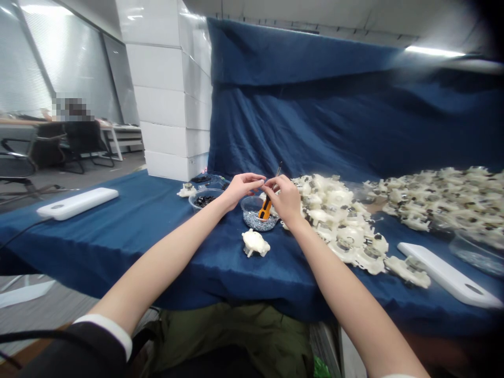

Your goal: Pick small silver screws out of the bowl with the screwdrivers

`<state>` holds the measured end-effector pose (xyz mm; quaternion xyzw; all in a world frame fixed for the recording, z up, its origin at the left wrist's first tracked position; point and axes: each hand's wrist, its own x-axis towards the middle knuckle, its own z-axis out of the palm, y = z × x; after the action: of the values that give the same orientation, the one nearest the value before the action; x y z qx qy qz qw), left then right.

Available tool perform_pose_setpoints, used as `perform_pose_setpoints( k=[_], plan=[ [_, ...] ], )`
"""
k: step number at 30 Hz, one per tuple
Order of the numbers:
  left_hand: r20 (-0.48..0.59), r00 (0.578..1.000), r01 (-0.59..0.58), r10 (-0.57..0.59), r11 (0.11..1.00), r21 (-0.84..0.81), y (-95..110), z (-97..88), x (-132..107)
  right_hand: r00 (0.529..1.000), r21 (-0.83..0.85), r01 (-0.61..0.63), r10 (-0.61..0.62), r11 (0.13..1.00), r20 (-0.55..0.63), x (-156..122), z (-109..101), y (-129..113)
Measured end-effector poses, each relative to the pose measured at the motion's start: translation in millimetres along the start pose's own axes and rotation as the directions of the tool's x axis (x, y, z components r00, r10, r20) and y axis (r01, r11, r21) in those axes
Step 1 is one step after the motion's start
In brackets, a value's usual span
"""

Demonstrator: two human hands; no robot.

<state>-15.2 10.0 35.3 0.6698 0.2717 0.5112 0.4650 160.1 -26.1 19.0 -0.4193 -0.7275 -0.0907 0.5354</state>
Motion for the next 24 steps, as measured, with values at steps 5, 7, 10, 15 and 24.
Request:
perform_pose_setpoints(
  k=[5, 7, 10, 15, 24],
  plan=[
    [-0.008, 1.0, 0.007, -0.007, 1.0, -0.006, 0.0, 0.1, 0.1, 1.0, 0.001, -0.006, 0.006, 1.0, 0.001, 0.1, 0.0, -0.3],
    [-0.008, 1.0, 0.005, -0.005, 1.0, -0.001, 0.0, 0.1, 0.3, 1.0, 0.007, -0.002, 0.002, 1.0, -0.001, 0.2, 0.1, -0.1],
    [-0.01, 1.0, 0.001, -0.001, 1.0, -0.001, -0.6, 0.2, 0.8, 1.0, 0.02, 0.007, -0.006, 1.0, -0.01, 0.2, 0.3, 0.5],
    [-0.021, 1.0, 0.002, -0.003, 1.0, -0.013, -1.3, 1.2, 1.2, 1.0, 0.018, 0.003, -0.003, 1.0, -0.006, 0.4, 0.7, 1.5],
    [-0.007, 1.0, -0.014, 0.014, 1.0, -0.003, 0.6, 1.4, -0.1, 1.0, 0.016, 0.007, -0.007, 1.0, -0.004, 0.4, 0.5, 1.0]
  ],
)
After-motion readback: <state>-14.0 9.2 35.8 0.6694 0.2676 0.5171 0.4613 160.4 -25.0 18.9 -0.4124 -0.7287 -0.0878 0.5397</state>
